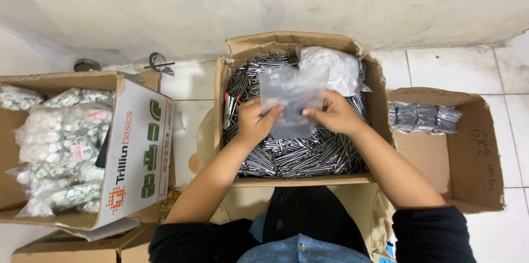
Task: Packing small plastic bags with metal nails and sealing them using a lighter.
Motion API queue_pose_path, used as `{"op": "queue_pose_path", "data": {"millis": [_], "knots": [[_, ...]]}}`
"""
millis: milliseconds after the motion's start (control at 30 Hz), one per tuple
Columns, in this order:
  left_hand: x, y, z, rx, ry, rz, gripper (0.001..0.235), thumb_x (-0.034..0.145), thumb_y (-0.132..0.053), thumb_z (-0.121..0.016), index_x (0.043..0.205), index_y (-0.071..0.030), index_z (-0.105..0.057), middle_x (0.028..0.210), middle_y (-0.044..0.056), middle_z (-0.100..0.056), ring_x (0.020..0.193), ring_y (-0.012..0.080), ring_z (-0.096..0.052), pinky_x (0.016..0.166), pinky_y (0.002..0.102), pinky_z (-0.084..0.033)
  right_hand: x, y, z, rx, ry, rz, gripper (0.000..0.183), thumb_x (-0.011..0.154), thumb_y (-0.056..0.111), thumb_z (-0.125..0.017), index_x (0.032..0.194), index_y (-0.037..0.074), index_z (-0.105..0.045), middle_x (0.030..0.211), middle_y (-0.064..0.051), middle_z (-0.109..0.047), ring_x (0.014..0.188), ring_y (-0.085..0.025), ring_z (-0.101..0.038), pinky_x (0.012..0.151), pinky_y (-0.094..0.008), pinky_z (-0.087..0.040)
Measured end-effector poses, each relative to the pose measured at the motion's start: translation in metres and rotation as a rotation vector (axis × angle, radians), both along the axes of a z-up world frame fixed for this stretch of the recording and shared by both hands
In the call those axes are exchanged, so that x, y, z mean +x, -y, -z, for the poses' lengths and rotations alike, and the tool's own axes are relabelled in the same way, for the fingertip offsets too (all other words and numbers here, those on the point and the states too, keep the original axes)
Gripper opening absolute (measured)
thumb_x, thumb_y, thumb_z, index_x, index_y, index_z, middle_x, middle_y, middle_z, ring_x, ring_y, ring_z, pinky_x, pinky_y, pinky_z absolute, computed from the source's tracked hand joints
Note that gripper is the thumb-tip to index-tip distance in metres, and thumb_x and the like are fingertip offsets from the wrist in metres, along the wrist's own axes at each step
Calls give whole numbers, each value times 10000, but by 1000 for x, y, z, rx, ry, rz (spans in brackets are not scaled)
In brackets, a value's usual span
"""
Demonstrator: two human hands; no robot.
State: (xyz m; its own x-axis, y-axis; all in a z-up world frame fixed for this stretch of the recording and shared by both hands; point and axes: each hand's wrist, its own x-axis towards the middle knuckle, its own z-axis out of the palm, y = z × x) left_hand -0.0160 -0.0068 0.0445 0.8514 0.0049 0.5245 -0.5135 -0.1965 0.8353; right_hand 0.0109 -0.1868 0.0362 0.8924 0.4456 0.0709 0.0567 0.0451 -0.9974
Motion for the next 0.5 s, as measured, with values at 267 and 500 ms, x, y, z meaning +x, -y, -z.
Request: {"op": "queue_pose_path", "data": {"millis": [267,500], "knots": [[-1,5,9,-31,121,-39,162,707,-112,-685,581,-51,-604,526,62,-576,450,223,-556,420,252,-437,-6,12,24,42,-71,37,133,751,60,-608,882,40,-621,775,-64,-633,753,-125,-561,702,-314,-461],[8,4,-6,-74,69,-26,183,746,-94,-645,593,-14,-585,598,108,-562,484,248,-516,462,292,-406,-8,-1,4,95,-75,243,254,630,-38,-696,855,17,-593,726,-67,-611,691,-141,-594,634,-267,-491]]}}
